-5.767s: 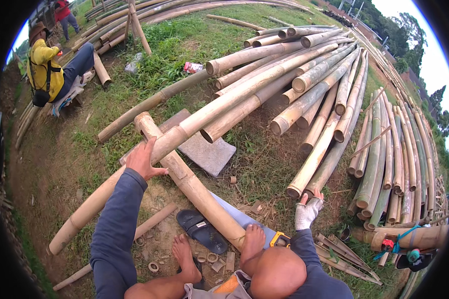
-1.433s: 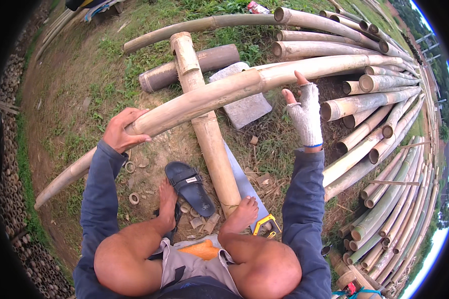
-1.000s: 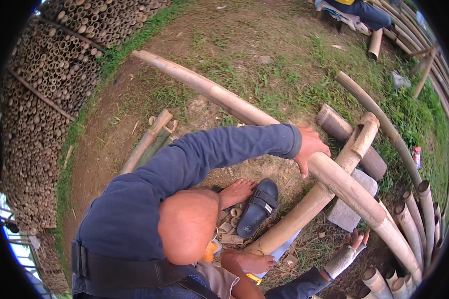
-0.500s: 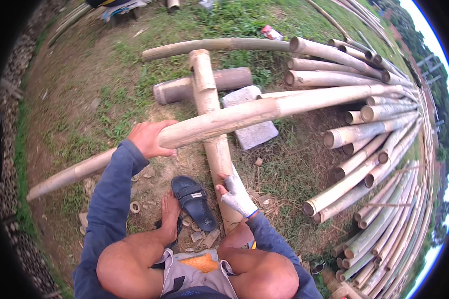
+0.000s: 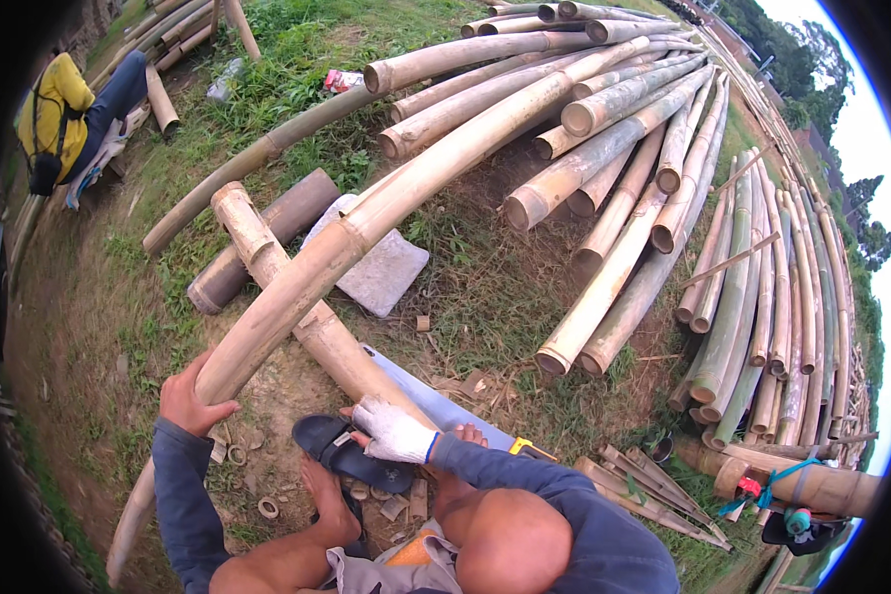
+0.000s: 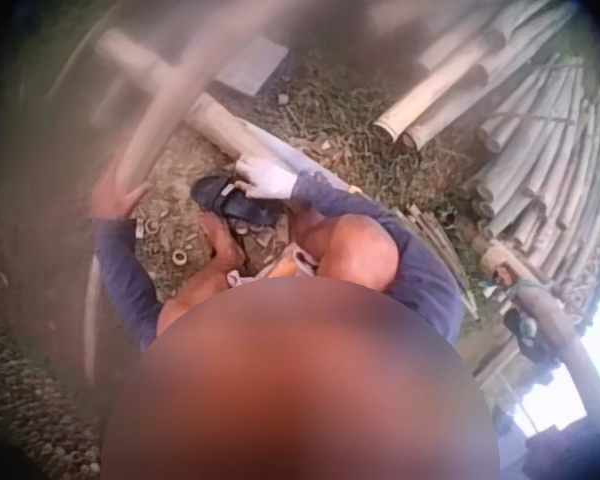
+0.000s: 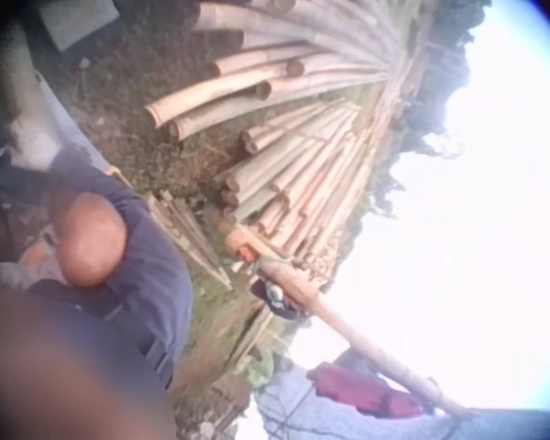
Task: The person sits on the ground and uses a hand saw to cut bamboo poles to length. They position each pole on a makeshift support, saw through it, and then move the cut pieces aside. The person repeats this process with multiple bamboo poles.
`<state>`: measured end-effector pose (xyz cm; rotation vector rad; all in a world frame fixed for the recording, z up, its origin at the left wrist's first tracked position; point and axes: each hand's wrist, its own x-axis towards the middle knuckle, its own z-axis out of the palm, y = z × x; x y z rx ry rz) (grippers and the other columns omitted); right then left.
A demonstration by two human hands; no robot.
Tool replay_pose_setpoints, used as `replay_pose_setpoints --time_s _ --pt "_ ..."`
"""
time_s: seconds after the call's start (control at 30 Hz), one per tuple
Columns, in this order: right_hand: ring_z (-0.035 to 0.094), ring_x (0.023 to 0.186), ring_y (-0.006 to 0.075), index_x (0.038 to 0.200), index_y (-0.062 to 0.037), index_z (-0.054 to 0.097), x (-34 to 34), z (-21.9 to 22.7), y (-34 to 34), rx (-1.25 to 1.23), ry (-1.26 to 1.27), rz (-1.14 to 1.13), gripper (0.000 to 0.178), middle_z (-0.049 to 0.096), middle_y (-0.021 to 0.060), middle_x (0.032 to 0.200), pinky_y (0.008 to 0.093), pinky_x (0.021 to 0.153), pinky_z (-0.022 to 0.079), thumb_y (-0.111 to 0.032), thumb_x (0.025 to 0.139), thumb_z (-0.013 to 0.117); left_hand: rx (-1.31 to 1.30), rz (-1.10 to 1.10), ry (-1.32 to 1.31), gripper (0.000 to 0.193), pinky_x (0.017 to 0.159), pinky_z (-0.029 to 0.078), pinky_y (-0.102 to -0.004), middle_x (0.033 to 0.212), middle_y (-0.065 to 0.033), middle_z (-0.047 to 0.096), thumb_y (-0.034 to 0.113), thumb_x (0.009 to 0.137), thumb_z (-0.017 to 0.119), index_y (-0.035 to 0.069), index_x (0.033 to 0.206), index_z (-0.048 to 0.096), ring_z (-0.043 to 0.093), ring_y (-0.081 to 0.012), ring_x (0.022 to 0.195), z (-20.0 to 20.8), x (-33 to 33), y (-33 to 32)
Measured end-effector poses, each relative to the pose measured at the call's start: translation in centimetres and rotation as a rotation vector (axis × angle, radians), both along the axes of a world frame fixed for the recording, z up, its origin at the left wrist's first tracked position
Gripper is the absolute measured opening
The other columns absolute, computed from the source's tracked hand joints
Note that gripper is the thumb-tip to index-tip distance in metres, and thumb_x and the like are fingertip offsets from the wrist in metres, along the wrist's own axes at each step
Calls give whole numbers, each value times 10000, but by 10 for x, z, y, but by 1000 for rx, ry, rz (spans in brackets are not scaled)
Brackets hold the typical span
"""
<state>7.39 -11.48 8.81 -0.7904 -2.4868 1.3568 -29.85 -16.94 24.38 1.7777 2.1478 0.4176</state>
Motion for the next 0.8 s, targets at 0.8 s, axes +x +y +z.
replay_pose_setpoints --time_s 0.8 --pt "615 1136 443 1383 -65 626 230 -62 -100 132 -433 -742 480 629 211 1223 517 987 508 -244 950 727 -101 327 -114 856 1048 538 -455 1293 -113 734 415 628 1016 142 1369 686 694 -350 1212 -60 -36 -165"
